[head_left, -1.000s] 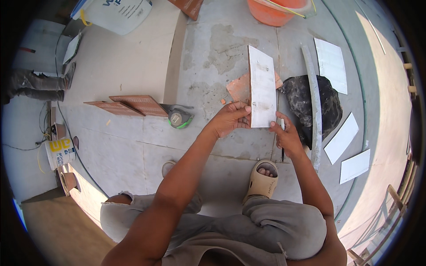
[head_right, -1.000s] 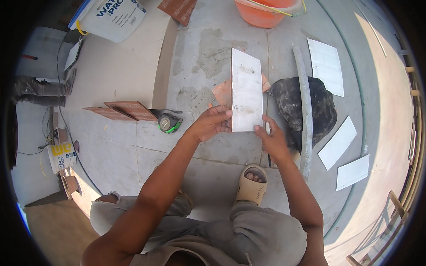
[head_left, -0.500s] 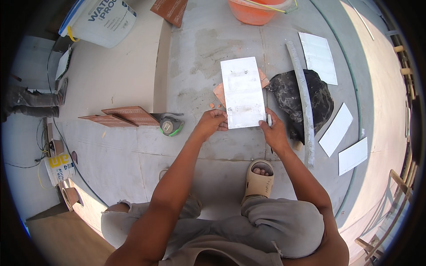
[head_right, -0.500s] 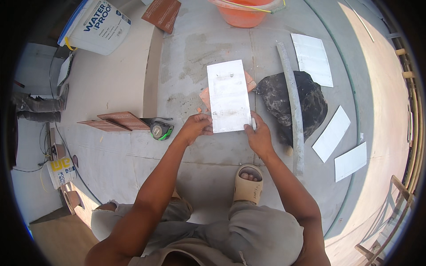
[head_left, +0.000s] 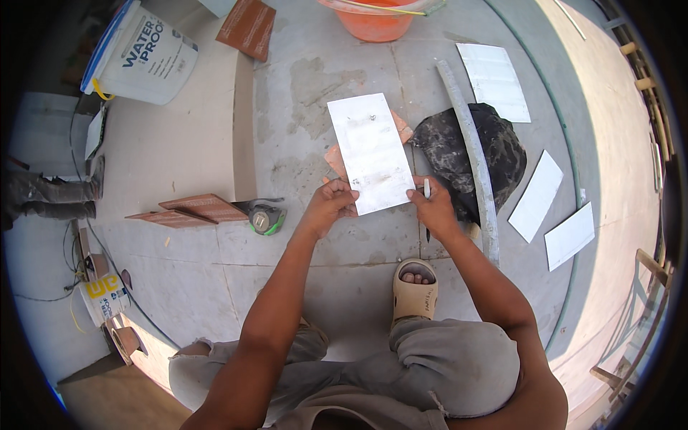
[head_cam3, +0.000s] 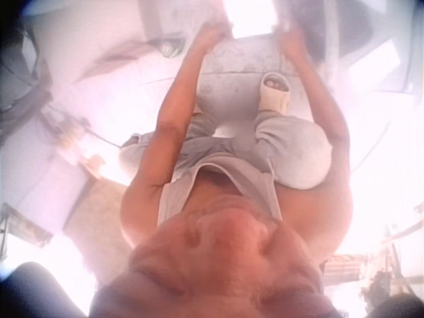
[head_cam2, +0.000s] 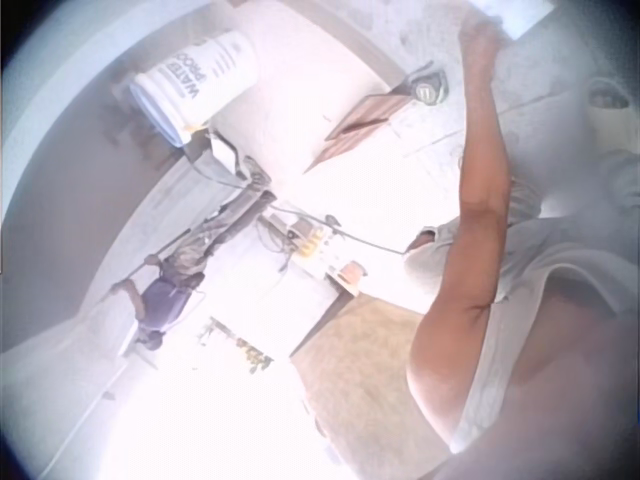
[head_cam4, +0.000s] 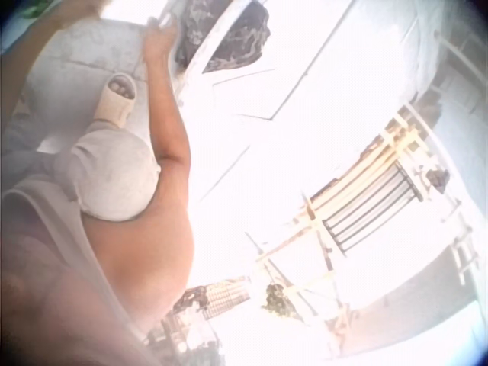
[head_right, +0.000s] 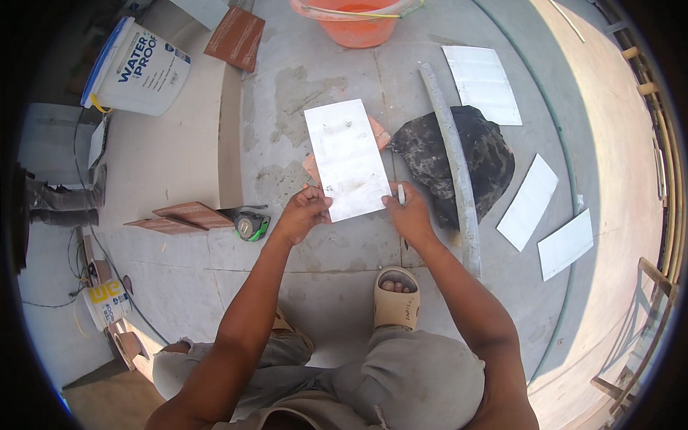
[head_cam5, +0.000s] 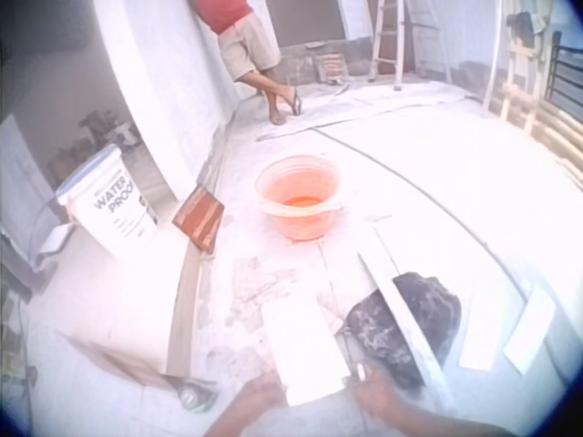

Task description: The person sits on the floor and measures white rectangular tiles using a tape measure and a metal ruler. They mark the tiles with a pen, wipe them with a cloth, and repeat the process on multiple tiles.

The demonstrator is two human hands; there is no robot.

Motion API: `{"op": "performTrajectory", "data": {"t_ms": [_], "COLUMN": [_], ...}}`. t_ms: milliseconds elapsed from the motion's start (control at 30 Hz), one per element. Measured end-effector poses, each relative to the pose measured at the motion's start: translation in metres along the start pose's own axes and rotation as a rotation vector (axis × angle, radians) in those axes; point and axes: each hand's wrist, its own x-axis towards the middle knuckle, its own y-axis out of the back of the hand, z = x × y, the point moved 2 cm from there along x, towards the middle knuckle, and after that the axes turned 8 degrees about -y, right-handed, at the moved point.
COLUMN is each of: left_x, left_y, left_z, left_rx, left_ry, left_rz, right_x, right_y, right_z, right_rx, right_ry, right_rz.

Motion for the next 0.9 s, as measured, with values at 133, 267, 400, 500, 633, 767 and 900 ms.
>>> {"op": "performTrajectory", "data": {"t_ms": [133, 267, 400, 500, 633, 767, 900], "left_x": [-0.008, -0.013, -0.002, 0.011, 0.018, 0.015, -0.017], "left_y": [-0.058, -0.146, -0.197, -0.216, -0.212, -0.209, -0.175], "left_z": [0.053, 0.087, 0.073, 0.055, 0.043, 0.044, 0.076], "left_rx": [0.098, 0.858, 1.272, 1.358, 1.335, 1.320, 1.143], "left_ry": [-0.237, -0.420, -0.520, -0.623, -0.692, -0.653, -0.388], "left_rz": [-0.079, 0.054, 0.161, 0.123, 0.156, 0.153, 0.160], "right_x": [-0.004, -0.013, -0.014, 0.004, 0.006, -0.003, -0.019], "right_y": [0.014, -0.004, -0.031, -0.016, -0.019, -0.022, -0.030], "right_z": [-0.001, -0.015, -0.025, -0.001, 0.015, -0.004, -0.031], "right_rx": [0.613, 1.038, 1.012, 1.072, 1.082, 0.986, 1.099], "right_ry": [-0.305, -0.431, -0.246, -0.211, -0.284, -0.049, -0.306], "right_rz": [-0.401, -0.422, -0.502, -0.838, -0.660, -0.497, -0.444]}}
